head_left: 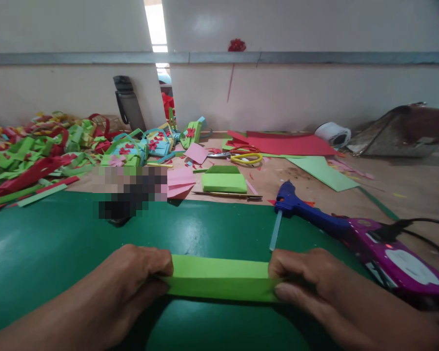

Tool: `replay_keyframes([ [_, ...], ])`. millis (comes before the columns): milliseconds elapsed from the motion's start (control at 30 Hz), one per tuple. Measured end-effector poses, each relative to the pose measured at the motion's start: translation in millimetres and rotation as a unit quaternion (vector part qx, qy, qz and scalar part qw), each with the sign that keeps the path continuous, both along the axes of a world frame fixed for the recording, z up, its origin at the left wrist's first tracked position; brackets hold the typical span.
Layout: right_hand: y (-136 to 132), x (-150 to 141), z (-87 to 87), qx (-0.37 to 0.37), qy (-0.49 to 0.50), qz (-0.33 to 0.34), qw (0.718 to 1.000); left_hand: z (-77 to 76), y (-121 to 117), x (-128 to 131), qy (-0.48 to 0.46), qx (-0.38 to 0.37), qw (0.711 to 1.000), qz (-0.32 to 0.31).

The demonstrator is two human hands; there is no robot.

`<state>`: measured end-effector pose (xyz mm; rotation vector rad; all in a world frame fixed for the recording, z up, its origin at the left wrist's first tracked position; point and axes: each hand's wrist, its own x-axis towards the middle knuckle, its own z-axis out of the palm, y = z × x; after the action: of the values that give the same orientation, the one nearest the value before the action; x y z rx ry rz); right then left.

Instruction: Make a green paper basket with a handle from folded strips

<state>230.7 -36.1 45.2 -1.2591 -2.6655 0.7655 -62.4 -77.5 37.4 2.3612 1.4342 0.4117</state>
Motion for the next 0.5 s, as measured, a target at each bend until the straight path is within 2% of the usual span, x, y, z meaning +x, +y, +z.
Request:
replay_keyframes([
  [33, 0, 0, -1.6, 0.002, 0.006, -0.006, 1.000, 1.1, 2, -1, -0.003, -0.023, 1.000, 0.001],
  [133, -3, 0, -8.7, 0.025, 0.018, -0.029, 0.999, 1.2, 6, -2, -0.021, -0.045, 0.997, 0.057],
  [233, -7, 1, -19.6, 0.115, 0.049, -0.047, 0.991, -5.6, 5, -3, -0.034, -0.052, 0.990, 0.123],
  [367, -9, 5, -37.3, 0.207, 0.099, -0.027, 0.973, -21.1, -5, -7, -0.029, 0.063, 0.985, 0.157],
  [500, -6, 12, -53.8, 0.280, 0.081, 0.055, 0.955, -30.0, -11, -7, 0.001, 0.137, 0.977, 0.165],
])
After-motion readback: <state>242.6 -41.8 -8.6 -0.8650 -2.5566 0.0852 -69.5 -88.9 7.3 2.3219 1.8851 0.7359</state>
